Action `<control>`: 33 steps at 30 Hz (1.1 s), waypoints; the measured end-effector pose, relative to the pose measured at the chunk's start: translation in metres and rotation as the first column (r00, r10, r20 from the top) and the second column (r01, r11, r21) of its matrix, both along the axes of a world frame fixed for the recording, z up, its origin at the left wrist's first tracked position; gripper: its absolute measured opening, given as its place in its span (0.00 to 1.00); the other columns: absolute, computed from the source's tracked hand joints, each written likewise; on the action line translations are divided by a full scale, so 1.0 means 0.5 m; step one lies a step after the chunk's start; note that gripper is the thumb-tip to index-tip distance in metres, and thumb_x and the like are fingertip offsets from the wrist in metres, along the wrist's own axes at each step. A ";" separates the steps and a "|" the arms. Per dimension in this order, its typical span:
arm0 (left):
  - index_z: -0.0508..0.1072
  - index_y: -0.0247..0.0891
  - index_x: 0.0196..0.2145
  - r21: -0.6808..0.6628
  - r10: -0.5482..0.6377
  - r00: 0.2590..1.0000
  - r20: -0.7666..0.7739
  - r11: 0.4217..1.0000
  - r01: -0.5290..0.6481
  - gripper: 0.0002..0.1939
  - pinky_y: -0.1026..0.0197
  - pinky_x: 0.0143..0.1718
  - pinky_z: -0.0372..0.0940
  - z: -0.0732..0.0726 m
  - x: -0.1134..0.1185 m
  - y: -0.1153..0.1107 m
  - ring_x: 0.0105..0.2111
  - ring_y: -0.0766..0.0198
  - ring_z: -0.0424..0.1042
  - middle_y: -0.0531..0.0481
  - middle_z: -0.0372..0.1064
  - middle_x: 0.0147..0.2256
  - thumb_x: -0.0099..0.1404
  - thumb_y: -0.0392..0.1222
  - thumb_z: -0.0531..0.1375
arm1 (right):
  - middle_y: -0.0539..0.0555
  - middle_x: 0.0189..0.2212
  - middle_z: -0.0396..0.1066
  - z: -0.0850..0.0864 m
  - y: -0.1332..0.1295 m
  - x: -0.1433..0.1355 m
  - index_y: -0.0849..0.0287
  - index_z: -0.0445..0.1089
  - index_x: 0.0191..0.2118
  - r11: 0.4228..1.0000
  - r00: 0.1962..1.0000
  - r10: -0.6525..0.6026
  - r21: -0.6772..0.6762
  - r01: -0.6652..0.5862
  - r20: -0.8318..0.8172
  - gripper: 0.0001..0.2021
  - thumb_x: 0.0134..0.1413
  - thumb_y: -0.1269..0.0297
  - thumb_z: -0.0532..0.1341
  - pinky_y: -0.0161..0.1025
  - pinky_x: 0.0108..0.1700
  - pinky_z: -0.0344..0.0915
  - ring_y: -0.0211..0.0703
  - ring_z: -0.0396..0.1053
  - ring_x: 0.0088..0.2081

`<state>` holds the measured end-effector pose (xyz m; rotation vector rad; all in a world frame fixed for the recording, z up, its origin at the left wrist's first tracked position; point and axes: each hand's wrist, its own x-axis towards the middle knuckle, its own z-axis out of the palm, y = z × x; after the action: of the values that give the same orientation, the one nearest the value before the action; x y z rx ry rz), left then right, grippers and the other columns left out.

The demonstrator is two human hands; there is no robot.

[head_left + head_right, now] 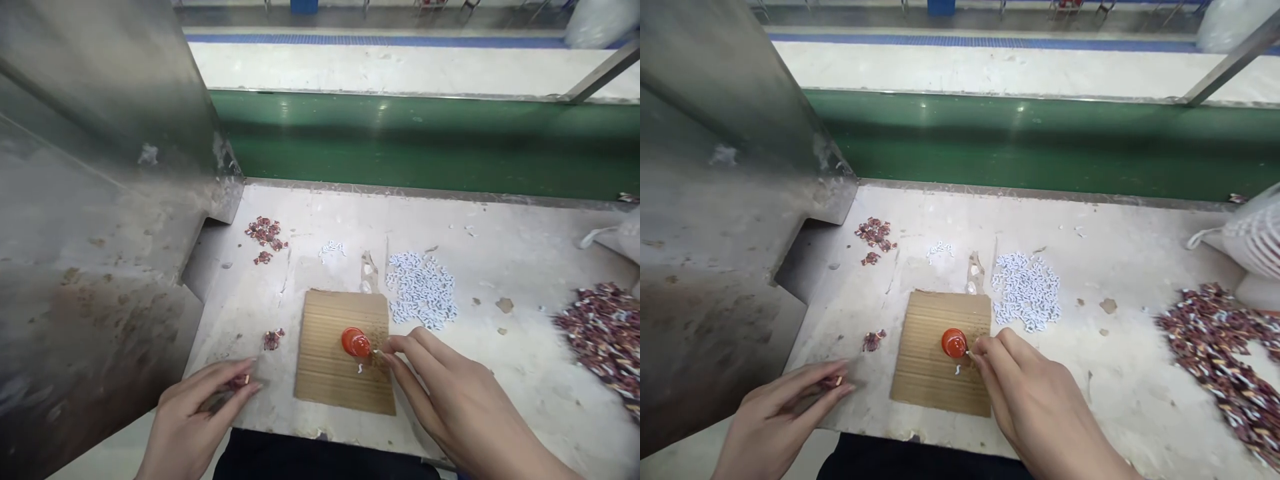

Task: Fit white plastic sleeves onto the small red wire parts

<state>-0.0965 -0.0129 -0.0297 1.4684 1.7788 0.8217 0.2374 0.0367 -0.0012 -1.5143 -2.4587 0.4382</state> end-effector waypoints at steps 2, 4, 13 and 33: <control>0.85 0.46 0.33 -0.100 0.200 0.977 0.076 0.976 -0.192 0.11 0.60 0.38 0.83 0.002 0.004 -0.008 0.34 0.54 0.85 0.51 0.85 0.33 0.54 0.51 0.78 | 0.49 0.30 0.67 -0.001 0.002 -0.005 0.53 0.67 0.43 1.000 1.000 0.014 0.023 -0.015 0.023 0.13 0.78 0.62 0.47 0.37 0.22 0.64 0.42 0.72 0.22; 0.83 0.44 0.27 -0.169 0.327 0.919 0.222 0.941 -0.294 0.13 0.59 0.38 0.83 0.002 0.006 -0.011 0.34 0.53 0.85 0.52 0.84 0.30 0.49 0.51 0.80 | 0.48 0.29 0.66 -0.003 0.003 -0.008 0.53 0.67 0.43 0.999 0.999 0.031 0.029 -0.032 0.034 0.12 0.78 0.61 0.47 0.37 0.21 0.63 0.42 0.72 0.21; 0.87 0.45 0.37 -0.093 0.140 0.971 0.192 0.988 -0.124 0.07 0.63 0.36 0.82 0.007 0.025 0.001 0.33 0.57 0.85 0.50 0.85 0.34 0.59 0.41 0.73 | 0.49 0.28 0.68 -0.005 0.000 0.004 0.52 0.68 0.43 0.999 0.999 0.041 0.029 -0.040 -0.028 0.13 0.78 0.58 0.48 0.36 0.19 0.62 0.39 0.71 0.20; 0.87 0.47 0.36 -0.134 0.006 0.990 0.140 0.991 0.013 0.08 0.62 0.43 0.81 -0.013 0.017 0.001 0.46 0.51 0.84 0.45 0.83 0.47 0.67 0.48 0.67 | 0.48 0.29 0.65 -0.012 -0.006 -0.002 0.52 0.66 0.44 0.997 0.998 0.054 0.050 -0.055 0.020 0.12 0.78 0.60 0.47 0.38 0.20 0.65 0.42 0.72 0.21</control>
<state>-0.0881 -0.0126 -0.0363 1.2944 1.6924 0.7680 0.2366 0.0338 -0.0070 -1.4414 -2.5108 0.3702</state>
